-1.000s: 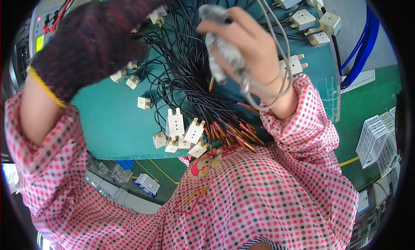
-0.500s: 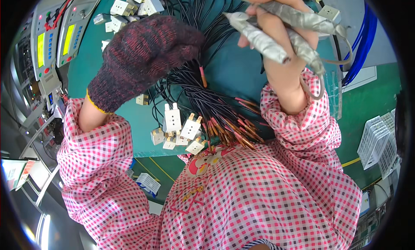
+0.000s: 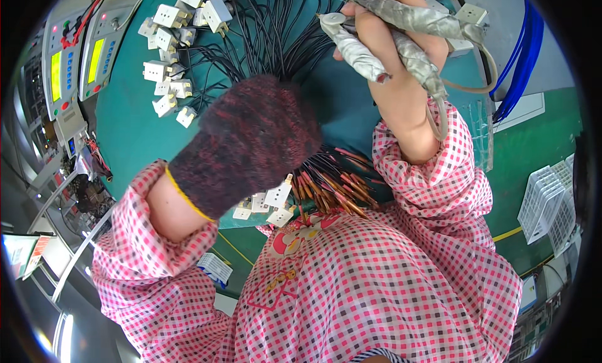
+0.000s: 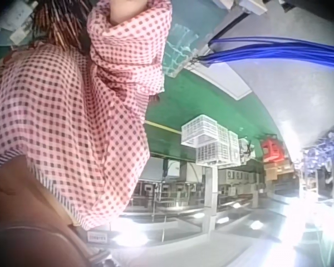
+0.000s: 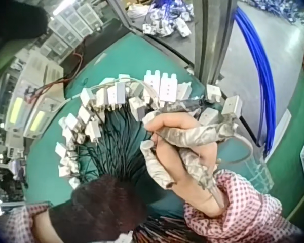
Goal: Handling and organizing a large bundle of wire harnesses with white connectors on a factory workbench.
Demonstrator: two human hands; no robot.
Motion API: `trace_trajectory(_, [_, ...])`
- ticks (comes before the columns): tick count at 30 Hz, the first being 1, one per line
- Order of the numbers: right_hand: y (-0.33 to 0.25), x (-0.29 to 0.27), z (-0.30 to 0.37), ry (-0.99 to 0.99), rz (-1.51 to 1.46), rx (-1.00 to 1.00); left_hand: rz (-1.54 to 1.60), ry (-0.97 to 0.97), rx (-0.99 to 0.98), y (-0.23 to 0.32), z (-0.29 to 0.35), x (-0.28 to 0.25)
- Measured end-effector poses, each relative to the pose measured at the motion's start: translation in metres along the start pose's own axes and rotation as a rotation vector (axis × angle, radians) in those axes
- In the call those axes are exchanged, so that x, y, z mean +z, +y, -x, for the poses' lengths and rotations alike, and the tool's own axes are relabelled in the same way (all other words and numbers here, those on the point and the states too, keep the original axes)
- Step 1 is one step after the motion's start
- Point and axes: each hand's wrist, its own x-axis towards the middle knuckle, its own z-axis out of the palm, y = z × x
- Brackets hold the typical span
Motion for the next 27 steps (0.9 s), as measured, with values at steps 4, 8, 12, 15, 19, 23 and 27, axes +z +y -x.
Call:
trace_trajectory(4, [-0.003, 0.003, 0.0, 0.028, -0.064, -0.017, 0.152, -0.281, -0.174, -0.008, 0.006, -0.023])
trace_trajectory(8, [-0.01, 0.004, -0.001, 0.027, -0.006, 0.043, -0.038, -0.283, -0.295, -0.017, 0.028, -0.031])
trace_trajectory(12, [-0.016, 0.0, -0.008, -0.116, 0.309, -0.07, -0.165, -0.122, -0.28, -0.012, 0.055, -0.016])
trace_trajectory(15, [-0.019, 0.009, -0.002, -0.038, 0.173, 0.097, -0.005, -0.095, -0.201, 0.002, 0.051, -0.002])
trace_trajectory(19, [-0.022, 0.018, -0.001, -0.044, 0.196, 0.152, 0.219, 0.493, -0.358, 0.064, 0.041, 0.051])
trace_trajectory(23, [-0.023, 0.021, 0.004, -0.087, 0.244, 0.178, 0.045, 0.147, -0.254, 0.046, 0.035, 0.019])
trace_trajectory(27, [-0.025, 0.024, 0.002, -0.091, 0.172, 0.158, -0.305, 0.197, -0.365, 0.047, 0.052, 0.009])
